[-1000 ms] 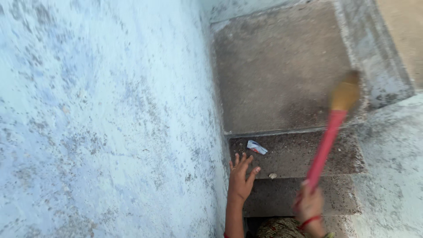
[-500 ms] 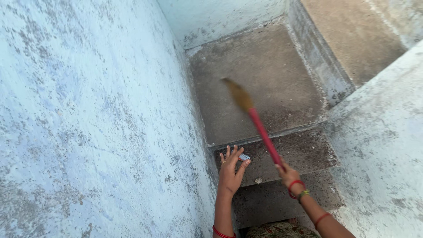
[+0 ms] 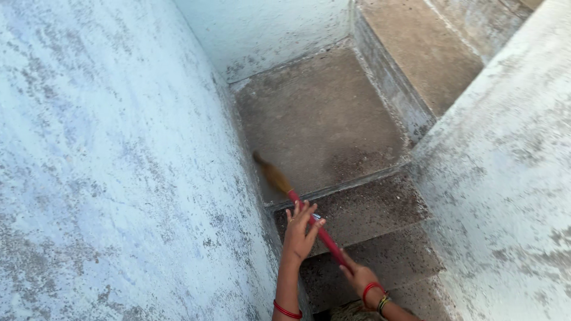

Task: The person sweeps a concrete landing and several steps using a broom with a red handle, moving dust and debris.

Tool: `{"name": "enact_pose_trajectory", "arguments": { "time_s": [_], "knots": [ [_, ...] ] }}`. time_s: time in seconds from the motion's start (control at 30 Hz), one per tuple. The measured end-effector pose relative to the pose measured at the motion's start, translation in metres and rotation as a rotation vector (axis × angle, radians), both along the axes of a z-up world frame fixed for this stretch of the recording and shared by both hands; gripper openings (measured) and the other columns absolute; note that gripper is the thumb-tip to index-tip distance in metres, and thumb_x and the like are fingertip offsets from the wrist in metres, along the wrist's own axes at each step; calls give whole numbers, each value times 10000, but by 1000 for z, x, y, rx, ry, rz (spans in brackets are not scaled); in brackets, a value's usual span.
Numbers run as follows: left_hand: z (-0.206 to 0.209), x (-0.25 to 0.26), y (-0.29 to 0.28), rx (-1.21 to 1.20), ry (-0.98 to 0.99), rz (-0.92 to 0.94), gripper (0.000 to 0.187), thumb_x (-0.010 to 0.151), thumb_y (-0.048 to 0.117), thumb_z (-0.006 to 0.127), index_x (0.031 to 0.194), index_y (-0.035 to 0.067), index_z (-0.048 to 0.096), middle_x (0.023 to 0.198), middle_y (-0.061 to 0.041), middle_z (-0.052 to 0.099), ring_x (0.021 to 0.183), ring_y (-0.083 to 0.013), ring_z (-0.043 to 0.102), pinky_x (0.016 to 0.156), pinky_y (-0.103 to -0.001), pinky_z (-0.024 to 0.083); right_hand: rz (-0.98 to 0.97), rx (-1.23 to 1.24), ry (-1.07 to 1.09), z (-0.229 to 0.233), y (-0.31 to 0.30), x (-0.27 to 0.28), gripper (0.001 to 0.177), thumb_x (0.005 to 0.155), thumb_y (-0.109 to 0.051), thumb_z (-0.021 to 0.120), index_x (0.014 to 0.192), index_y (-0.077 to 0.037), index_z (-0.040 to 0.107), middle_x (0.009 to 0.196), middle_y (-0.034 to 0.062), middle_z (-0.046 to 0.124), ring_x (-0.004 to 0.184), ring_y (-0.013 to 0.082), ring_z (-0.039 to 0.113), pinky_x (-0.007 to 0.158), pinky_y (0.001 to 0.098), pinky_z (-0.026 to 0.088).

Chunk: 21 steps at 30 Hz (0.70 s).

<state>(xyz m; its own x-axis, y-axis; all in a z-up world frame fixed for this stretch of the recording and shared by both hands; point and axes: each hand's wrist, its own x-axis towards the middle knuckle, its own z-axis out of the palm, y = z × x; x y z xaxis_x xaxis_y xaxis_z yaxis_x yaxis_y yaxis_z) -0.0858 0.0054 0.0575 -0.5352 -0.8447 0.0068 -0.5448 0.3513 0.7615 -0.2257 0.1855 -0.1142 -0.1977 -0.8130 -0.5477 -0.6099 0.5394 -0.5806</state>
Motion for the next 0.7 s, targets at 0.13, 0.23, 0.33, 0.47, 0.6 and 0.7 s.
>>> {"name": "enact_pose_trajectory", "arguments": {
  "time_s": [0.13,0.23,0.33,0.47,0.6,0.7],
  "knots": [
    [-1,3,1,-24,5,13,584,956,467,635,1401,90,619,1562,-188,479,1556,-377,247,1263,-544,56,-333,1,37,15,40,-37,639,979,-497,564,1537,-580,264,887,150,761,684,285,756,661,445,591],
    [7,-3,1,-14,-2,7,591,952,480,626,1401,96,615,1562,-178,478,1555,-370,234,1261,-544,60,-539,-113,62,42,68,-88,652,970,-457,539,1546,-553,248,932,136,753,658,300,765,635,459,615],
    [6,-12,7,14,-25,-28,603,952,498,615,1409,105,606,1567,-172,461,1555,-362,214,1258,-548,47,-470,0,185,66,76,-148,671,1003,-419,478,1603,-513,191,950,157,754,698,323,766,662,470,630],
    [-5,-16,17,-14,-86,-93,625,954,535,599,1412,108,609,1571,-166,464,1562,-351,212,1270,-541,47,-387,-73,473,68,39,-199,661,1030,-418,504,1644,-404,261,937,229,766,832,406,729,781,531,576],
    [-12,-16,20,53,-184,-107,632,937,563,579,1406,142,612,1578,-147,435,1561,-339,176,1266,-528,33,-297,84,538,71,64,-190,619,1046,-386,477,1621,-310,263,986,238,745,850,404,747,755,525,593],
    [-11,-19,23,5,-182,-130,652,946,578,563,1416,127,599,1578,-164,428,1556,-349,175,1262,-529,42,-305,130,435,84,115,-166,614,1040,-408,444,1619,-375,242,968,194,757,835,356,770,764,492,615]
  ]
}}
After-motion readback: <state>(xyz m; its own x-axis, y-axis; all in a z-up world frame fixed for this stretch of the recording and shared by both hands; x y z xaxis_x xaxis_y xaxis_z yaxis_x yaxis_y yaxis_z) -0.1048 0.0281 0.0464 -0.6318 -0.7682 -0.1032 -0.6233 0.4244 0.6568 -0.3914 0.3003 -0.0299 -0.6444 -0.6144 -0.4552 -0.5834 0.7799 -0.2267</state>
